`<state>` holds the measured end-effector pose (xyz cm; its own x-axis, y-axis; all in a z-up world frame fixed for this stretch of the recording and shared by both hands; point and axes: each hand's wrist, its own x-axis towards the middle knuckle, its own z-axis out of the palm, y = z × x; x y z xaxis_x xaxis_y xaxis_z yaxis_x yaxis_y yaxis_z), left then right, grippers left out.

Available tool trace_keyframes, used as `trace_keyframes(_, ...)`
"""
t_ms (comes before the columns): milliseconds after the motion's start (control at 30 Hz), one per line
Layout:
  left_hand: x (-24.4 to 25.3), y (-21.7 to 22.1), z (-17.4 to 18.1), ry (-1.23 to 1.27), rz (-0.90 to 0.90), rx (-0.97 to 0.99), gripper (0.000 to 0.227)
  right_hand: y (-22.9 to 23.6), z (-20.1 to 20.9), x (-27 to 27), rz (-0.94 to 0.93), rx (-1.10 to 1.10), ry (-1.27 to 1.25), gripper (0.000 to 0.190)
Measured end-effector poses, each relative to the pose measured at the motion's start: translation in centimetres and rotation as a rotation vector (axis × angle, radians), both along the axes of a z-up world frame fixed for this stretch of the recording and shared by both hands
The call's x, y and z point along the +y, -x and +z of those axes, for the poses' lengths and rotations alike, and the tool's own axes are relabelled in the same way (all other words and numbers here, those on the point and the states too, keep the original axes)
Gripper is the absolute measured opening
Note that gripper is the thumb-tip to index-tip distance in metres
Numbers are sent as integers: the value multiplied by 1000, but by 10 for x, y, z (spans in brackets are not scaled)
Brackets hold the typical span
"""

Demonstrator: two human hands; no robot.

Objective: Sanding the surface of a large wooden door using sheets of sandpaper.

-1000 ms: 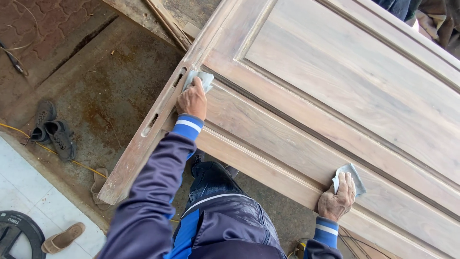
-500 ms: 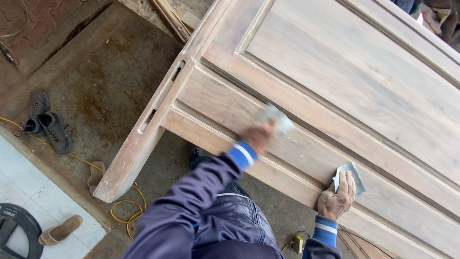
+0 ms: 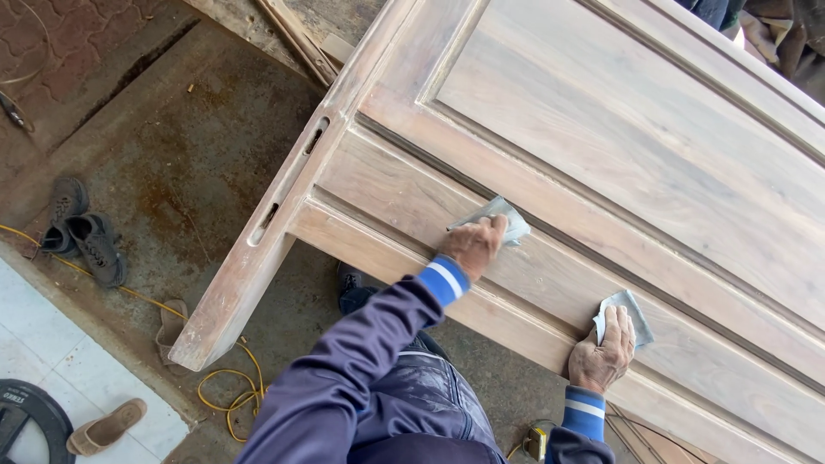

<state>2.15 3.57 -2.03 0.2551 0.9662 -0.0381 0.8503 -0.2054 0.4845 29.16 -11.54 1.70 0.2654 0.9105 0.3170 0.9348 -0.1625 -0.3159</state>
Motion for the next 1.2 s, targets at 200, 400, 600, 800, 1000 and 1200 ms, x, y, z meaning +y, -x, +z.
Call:
trace_keyframes(200,47,193,9,-76,442,11,16,4,4,-1,-5,30,-11,43)
trace_keyframes(400,28,134,25,-75,431,73,48,7,7,0,-18,-7,3,47)
trace_keyframes(600,-53,-121,13,-141,-400,15,12,4,3,4,6,2,-13,42)
trace_keyframes(800,-41,-43,29,-125,-219,-74,28,-1,-1,-1,5,9,19,54)
trace_keyframes(1000,14,195,-7,-231,394,152,22,0,1,-1,-4,15,4,45)
trace_keyframes(1200,7,160,29,-39,443,153,42,3,1,0,-2,-7,-33,40)
